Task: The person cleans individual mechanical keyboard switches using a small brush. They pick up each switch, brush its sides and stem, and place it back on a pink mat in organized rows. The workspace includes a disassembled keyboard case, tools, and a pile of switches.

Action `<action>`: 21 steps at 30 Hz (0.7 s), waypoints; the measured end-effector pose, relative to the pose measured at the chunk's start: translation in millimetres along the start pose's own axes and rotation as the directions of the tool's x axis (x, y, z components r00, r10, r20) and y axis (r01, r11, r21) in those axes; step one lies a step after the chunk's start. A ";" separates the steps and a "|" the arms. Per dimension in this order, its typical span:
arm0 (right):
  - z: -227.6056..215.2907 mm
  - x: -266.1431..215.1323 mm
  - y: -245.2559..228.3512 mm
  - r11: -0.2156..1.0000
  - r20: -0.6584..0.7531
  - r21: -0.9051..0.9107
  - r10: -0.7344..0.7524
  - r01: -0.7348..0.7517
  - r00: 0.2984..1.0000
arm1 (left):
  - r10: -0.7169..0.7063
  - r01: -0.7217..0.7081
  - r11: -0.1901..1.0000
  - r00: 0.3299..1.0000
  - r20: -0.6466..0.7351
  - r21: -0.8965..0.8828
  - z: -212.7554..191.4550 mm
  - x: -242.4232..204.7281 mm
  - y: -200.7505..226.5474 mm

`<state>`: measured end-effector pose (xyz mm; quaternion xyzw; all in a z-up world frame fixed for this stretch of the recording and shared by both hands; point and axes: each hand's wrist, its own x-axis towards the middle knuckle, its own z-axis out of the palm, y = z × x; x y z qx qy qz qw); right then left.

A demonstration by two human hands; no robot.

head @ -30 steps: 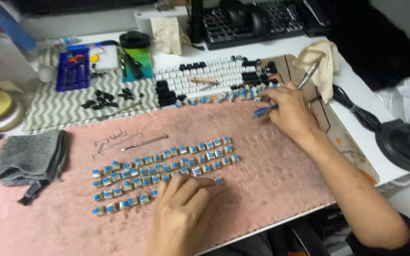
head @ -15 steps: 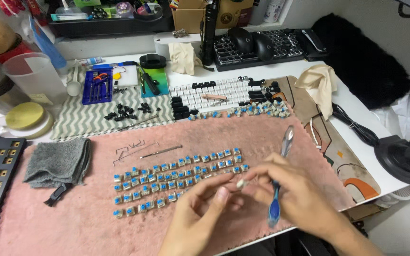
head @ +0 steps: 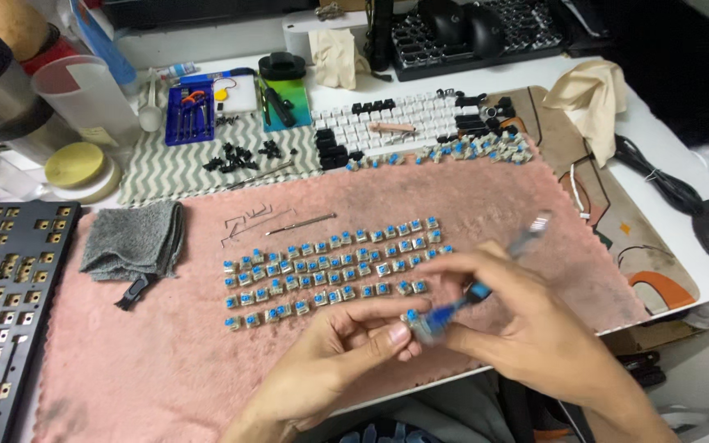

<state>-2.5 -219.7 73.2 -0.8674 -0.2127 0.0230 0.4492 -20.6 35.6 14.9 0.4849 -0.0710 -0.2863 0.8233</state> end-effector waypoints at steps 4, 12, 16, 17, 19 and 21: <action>-7.2 -3.0 5.6 0.999 -0.029 -0.033 -0.009 0.008 1.000 | 0.047 -0.033 0.997 0.981 -0.189 0.076 5.4 -2.8 2.3; 18.4 1.1 -8.9 0.843 -0.121 -0.376 -0.456 0.384 0.882 | 0.656 -0.416 0.474 0.754 0.004 0.776 17.1 -11.4 20.7; 26.3 1.7 8.8 0.842 -0.195 -0.403 -0.462 0.359 0.865 | 0.672 -0.424 0.476 0.740 -0.008 0.770 9.7 -8.1 14.4; 32.2 -0.8 8.6 0.825 -0.170 -0.407 -0.490 0.392 0.855 | 0.660 -0.451 0.460 0.750 0.045 0.765 6.6 -7.8 12.4; 35.4 4.0 13.2 0.792 -0.159 -0.420 -0.544 0.443 0.824 | 0.661 -0.490 0.411 0.741 0.118 0.769 1.2 -4.4 13.1; 30.0 7.9 22.5 0.821 -0.223 -0.421 -0.506 0.385 0.833 | 0.678 -0.478 0.362 0.724 0.126 0.800 0.1 -1.4 9.8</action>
